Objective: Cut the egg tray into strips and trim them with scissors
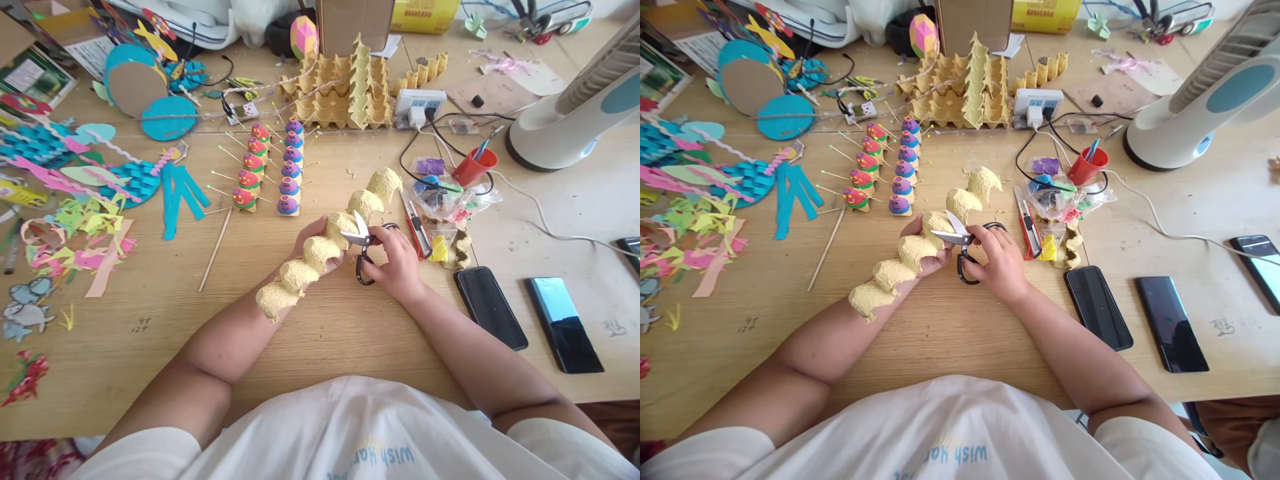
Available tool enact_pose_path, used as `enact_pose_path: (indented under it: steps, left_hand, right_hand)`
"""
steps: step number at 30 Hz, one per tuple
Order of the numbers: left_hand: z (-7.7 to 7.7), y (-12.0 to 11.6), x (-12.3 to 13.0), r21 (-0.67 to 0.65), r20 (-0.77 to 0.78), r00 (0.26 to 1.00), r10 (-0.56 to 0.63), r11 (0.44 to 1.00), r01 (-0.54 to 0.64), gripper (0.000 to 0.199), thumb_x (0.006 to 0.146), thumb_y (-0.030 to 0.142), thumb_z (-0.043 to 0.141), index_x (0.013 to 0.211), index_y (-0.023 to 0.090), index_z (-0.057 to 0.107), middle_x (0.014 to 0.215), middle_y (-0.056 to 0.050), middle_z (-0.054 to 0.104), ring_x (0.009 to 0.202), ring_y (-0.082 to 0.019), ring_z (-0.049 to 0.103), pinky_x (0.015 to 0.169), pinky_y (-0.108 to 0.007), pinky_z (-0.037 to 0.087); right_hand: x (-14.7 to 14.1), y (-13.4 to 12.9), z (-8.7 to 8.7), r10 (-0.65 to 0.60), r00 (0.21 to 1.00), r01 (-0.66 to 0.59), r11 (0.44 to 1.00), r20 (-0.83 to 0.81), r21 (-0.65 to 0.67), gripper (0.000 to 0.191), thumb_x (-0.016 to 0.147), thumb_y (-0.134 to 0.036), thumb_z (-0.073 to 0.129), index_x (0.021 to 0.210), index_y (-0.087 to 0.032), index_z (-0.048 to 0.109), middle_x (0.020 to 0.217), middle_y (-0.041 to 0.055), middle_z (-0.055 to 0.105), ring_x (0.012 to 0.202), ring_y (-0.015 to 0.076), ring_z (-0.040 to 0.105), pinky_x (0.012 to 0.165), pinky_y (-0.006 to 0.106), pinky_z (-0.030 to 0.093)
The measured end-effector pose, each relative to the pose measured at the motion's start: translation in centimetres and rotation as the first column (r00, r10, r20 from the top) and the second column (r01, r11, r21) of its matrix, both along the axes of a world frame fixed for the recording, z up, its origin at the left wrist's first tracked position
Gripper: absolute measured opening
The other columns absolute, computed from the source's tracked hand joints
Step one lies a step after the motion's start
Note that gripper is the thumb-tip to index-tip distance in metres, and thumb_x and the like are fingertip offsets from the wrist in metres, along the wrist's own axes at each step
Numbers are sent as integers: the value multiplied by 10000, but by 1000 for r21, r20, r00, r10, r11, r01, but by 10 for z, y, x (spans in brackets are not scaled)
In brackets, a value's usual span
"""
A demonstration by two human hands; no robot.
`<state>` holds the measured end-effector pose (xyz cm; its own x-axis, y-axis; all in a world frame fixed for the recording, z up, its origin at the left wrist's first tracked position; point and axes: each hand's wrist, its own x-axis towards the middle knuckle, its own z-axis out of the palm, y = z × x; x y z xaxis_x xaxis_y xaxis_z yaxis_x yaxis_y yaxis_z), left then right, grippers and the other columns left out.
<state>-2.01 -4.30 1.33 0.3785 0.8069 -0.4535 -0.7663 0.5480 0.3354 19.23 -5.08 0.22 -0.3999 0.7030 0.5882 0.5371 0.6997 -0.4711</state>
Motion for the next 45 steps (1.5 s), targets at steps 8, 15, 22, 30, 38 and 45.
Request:
enact_pose_path:
  steps: [8,15,22,30,38,45]
  left_hand:
    - [8,-2,4,-44,-17,1000,-3,999,3,333,1062,386,495,899,203,721,751,-52,698,600,-124,608,453,-197,440]
    - [18,-3,9,-113,-53,999,-4,994,-2,316,1043,378,522,870,181,699,708,-56,657,578,-120,568,432,-189,360]
    - [18,-2,9,-91,-77,997,-2,996,-5,327,1050,378,491,904,187,711,735,-60,665,616,-135,541,493,-224,365]
    - [10,-1,7,-55,-12,1000,-6,998,5,290,1036,409,571,886,187,683,695,-36,642,556,-103,525,441,-192,333]
    - [12,0,9,-96,40,999,16,995,-12,334,1071,368,453,879,215,680,707,-36,681,565,-131,625,417,-174,393]
    - [12,2,8,-82,81,994,77,994,-71,316,1047,387,529,814,221,662,651,-12,620,516,-101,540,405,-169,355]
  right_hand:
    - [-1,-1,3,-34,999,34,999,12,26,390,870,-267,686,1251,-274,603,906,23,698,845,252,672,797,416,547]
    - [0,0,2,-44,999,43,999,22,27,337,872,-237,698,1195,-276,611,852,4,677,798,235,650,765,388,525]
    - [1,1,8,-25,999,24,998,22,53,350,822,-134,669,1141,-266,611,817,-12,655,780,219,647,729,346,511]
    - [3,2,8,-12,998,10,999,54,41,359,831,-131,635,1166,-257,617,804,-4,664,772,225,648,718,342,504]
    - [6,2,4,-54,998,54,998,16,30,256,876,-133,622,1104,-250,632,791,-9,693,702,191,645,636,299,454]
    - [1,1,5,-129,990,125,990,-52,-70,180,955,-294,678,1115,-261,602,774,-17,635,676,183,604,633,309,467]
